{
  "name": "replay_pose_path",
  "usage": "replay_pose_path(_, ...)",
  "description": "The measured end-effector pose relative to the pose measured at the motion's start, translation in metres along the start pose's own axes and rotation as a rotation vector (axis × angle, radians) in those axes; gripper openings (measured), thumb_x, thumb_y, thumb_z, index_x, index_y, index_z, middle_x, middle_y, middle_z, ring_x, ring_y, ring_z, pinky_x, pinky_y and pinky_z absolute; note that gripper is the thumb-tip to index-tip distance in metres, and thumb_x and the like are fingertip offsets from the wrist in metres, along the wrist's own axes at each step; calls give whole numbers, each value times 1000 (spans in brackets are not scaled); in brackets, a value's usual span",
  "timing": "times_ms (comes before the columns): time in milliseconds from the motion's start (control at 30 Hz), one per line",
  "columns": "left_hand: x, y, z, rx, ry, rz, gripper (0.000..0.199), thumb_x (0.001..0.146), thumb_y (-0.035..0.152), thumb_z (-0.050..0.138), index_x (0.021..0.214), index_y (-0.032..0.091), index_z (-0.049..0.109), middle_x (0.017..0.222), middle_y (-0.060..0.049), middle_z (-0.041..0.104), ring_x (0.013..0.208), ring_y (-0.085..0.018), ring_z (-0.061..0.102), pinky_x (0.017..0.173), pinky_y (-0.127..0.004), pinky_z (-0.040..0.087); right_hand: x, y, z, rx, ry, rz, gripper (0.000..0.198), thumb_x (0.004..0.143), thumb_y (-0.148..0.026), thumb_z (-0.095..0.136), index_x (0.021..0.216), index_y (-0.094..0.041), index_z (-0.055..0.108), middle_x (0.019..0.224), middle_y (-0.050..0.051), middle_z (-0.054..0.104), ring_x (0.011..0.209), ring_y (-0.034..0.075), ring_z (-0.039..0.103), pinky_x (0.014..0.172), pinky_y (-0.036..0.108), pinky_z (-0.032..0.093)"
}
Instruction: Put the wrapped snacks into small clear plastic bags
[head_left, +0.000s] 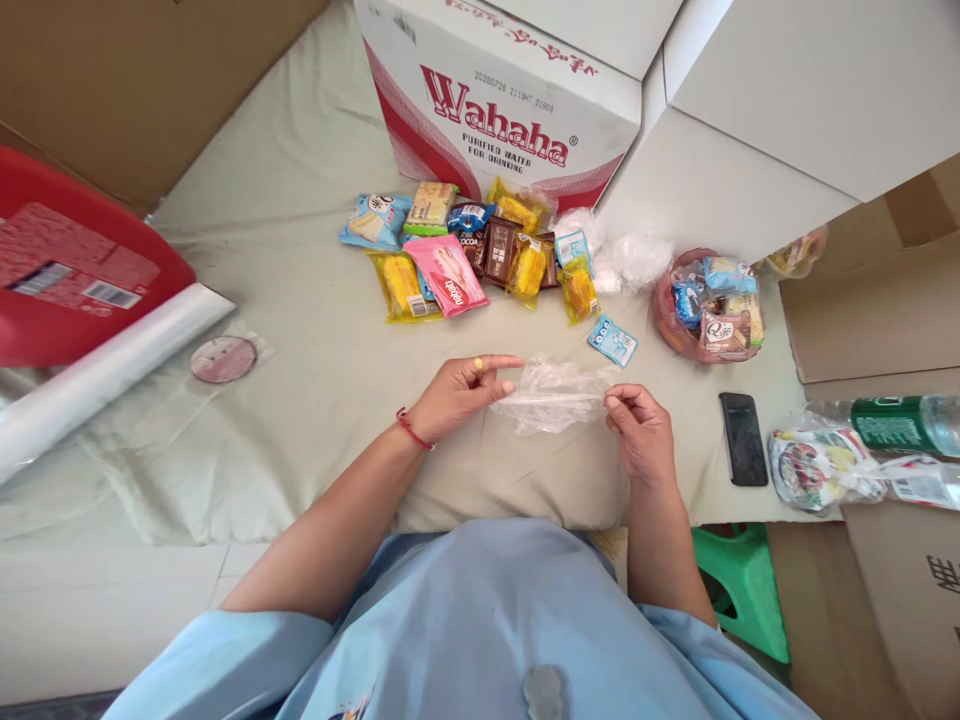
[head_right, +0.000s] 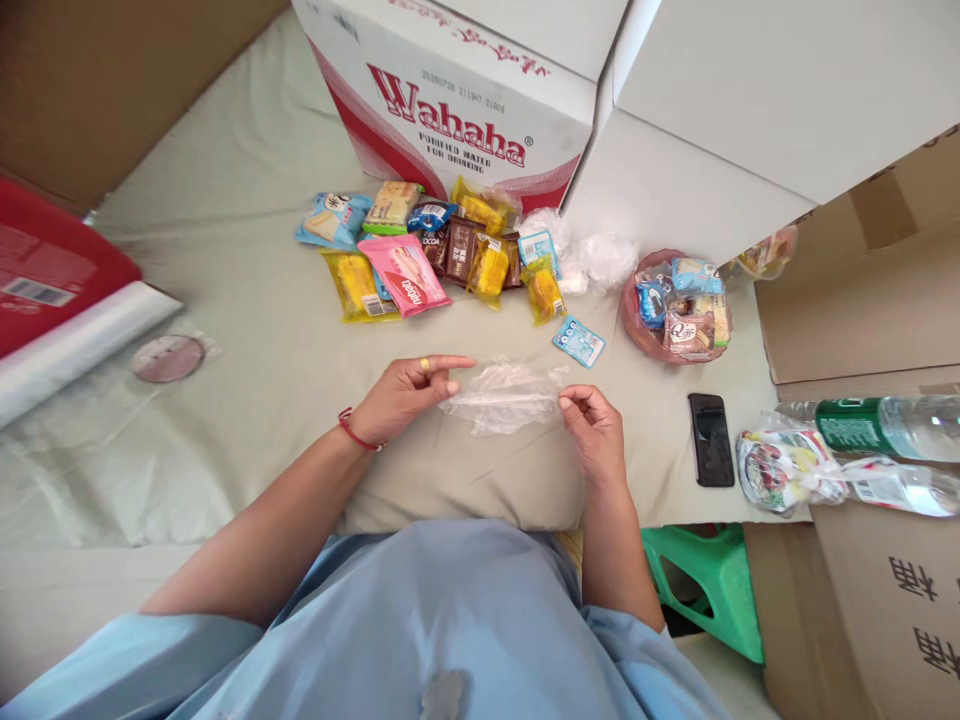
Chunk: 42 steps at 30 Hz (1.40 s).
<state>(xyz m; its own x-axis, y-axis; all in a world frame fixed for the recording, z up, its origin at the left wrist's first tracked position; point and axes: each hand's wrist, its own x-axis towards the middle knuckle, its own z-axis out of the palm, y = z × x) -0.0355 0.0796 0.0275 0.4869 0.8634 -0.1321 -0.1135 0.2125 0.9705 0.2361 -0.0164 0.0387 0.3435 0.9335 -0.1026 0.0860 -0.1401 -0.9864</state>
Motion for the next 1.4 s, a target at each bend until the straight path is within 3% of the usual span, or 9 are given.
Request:
replay_pose_path(133,-1,-8,7,237,-170,-33,38,76,48,84,100,18,83,53,9,40,51,-8,34,53,-22,29,0,-7,2,-34,-9,-57,24,88,-46,78,95,-24,70,73,-3,58,61,12,47,56,25,39)
replay_pose_path(267,-2,-11,8,197,1,53,42,79,63,79,84,22,84,81,-4,77,76,-19,67,73,-28,53,-1,-8,5,-75,71,-122,24,91,-47,75,97,-24,68,76,-3,59,60,11,50,56,26,42)
replay_pose_path(433,-4,-4,5,188,218,147,50,86,71,69,93,24,84,87,-5,80,104,-28,72,99,-40,55,-5,-9,5,37,158,-103,26,88,-45,79,95,-24,66,75,-4,56,53,8,43,47,22,35)
replay_pose_path(567,-12,-1,12,306,223,264,41,93,62,65,98,26,84,78,-4,74,88,-24,72,87,-35,56,-15,-20,12,91,6,26,36,93,-59,70,93,-23,65,78,0,61,55,10,47,42,20,36)
replay_pose_path(733,-30,7,35,532,84,378,32,97,48,62,105,25,84,56,2,49,52,-13,45,57,-25,36,-18,-29,39,-1,-174,-39,59,78,-67,81,118,-27,64,113,7,68,103,22,64,73,31,61)
replay_pose_path(867,-48,15,39,529,103,406,31,98,42,61,115,27,82,59,3,47,52,-12,40,56,-25,34,-10,-21,53,-13,-117,-29,32,86,-54,77,97,-25,69,89,1,67,79,16,61,69,27,54)
replay_pose_path(1100,-87,6,-1,291,575,76,38,97,51,63,120,26,80,85,-1,64,71,-15,51,71,-28,44,-14,-1,47,-3,-117,-28,23,90,-48,75,93,-25,73,88,1,69,69,14,56,65,28,49)
replay_pose_path(1233,-108,-3,-22,373,549,-68,41,86,39,72,124,27,75,114,-4,65,86,-16,59,79,-29,50,-19,-5,44,26,-231,-131,23,91,-48,74,91,-25,73,93,3,71,89,20,67,81,33,54)
replay_pose_path(1400,-109,14,-7,599,431,96,59,94,47,62,149,28,53,149,-11,56,138,-30,54,116,-47,43,-23,-11,44,16,-365,-181,21,99,-46,67,97,-26,71,118,8,75,115,24,70,97,39,55)
